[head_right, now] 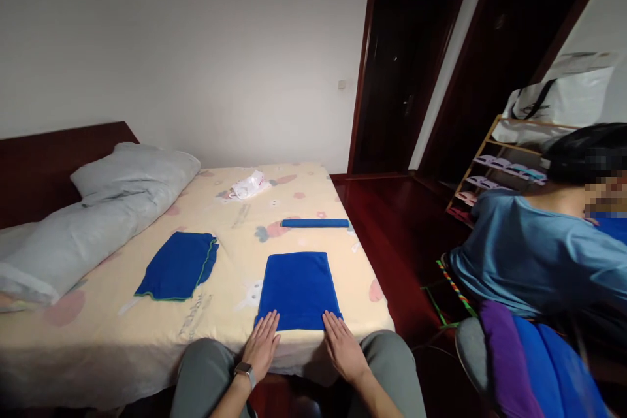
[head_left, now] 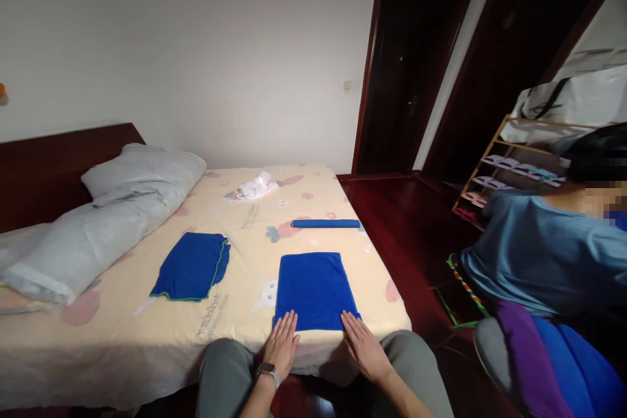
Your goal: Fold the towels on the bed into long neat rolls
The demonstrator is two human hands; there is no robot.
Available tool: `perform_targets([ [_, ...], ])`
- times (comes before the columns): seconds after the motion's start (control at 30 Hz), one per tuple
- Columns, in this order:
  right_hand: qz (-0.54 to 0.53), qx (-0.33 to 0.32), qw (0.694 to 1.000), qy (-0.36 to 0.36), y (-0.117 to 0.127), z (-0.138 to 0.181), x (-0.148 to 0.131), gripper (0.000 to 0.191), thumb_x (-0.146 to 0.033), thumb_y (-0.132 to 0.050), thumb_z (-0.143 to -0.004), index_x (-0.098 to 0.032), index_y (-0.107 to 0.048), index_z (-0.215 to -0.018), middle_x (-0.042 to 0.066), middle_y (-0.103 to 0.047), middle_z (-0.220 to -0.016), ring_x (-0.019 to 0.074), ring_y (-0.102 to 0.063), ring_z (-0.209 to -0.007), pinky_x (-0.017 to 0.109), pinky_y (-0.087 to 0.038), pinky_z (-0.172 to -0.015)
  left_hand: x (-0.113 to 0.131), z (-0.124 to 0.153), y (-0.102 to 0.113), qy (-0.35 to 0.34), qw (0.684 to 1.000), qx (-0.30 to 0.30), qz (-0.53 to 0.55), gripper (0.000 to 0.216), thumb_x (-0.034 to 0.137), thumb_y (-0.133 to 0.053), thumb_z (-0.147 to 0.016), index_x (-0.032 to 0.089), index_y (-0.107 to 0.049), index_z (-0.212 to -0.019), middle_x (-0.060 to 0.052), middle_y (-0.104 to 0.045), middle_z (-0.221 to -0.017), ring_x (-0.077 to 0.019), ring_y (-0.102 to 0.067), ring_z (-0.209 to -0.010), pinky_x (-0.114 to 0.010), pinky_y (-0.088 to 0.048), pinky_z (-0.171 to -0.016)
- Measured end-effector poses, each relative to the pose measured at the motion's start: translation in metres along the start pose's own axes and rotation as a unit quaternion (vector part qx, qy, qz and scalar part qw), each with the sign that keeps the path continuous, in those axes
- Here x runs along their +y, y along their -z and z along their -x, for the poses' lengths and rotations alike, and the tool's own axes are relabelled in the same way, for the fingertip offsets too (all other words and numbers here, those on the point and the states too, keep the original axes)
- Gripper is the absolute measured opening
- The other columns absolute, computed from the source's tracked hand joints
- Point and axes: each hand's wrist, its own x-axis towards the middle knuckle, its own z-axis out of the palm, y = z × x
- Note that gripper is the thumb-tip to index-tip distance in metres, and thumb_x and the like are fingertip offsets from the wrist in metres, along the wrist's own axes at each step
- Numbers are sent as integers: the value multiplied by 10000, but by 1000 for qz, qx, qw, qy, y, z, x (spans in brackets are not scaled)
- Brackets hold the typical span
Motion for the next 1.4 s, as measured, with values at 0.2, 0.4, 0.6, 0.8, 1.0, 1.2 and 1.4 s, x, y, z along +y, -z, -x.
perform_targets([
  [0.2,-80,-27,993,-82,-2,2,14,696,-33,-349,-876,-236,-418,-1538,53,-434,-1566,226,-447,-1427,414,-426,-1179,-30,7,3,35,999,-9,40,464,349,-434,-1022,244,-521,-1465,-51,-575,-1484,-223,-552,-1361,-415,-518,-1110],
  [0.4,-213,-36,967,-133,16,-2,15,539,-230,-399,-951,-216,-524,-1476,74,-488,-1538,223,-463,-1418,418,-369,-1212,-50,11,18,37,992,-18,116,509,143,-410,-953,286,-591,-1406,-20,-602,-1455,-207,-593,-1318,-362,-528,-1108],
  [0.6,-249,-10,949,-191,26,-5,18,505,-291,-407,-910,-165,-656,-1331,122,-605,-1423,256,-551,-1339,450,-409,-1186,-48,12,23,52,991,37,121,501,82,-479,-865,280,-683,-1279,-17,-705,-1323,-202,-687,-1184,-352,-576,-1042],
  [0.8,-245,-11,955,-167,45,-3,26,477,-320,-405,-928,-185,-681,-1292,121,-650,-1365,280,-598,-1282,475,-461,-1140,-48,10,39,35,992,38,114,494,76,-450,-894,287,-677,-1278,-18,-717,-1303,-189,-682,-1185,-365,-568,-1046],
  [1.0,-249,-56,958,-128,70,9,25,429,-268,-434,-919,-265,-701,-1254,93,-685,-1307,256,-622,-1229,418,-482,-1102,-45,23,52,-10,991,-8,134,499,56,-465,-870,304,-689,-1239,-17,-727,-1275,-200,-675,-1166,-393,-564,-1037],
  [1.2,-267,-41,946,-179,57,8,23,459,-238,-443,-841,-199,-679,-1232,105,-681,-1278,236,-606,-1226,381,-480,-1082,-33,20,49,110,966,-27,232,485,23,-485,-751,265,-711,-1105,-35,-737,-1195,-216,-651,-1144,-405,-517,-1053],
  [1.4,-373,16,875,-310,49,-3,30,427,-494,-559,-816,-200,-748,-1063,102,-763,-1103,305,-695,-1068,441,-534,-992,-37,9,32,253,896,31,363,268,252,-561,-823,239,-723,-1037,-70,-776,-1040,-231,-720,-980,-372,-588,-883],
])
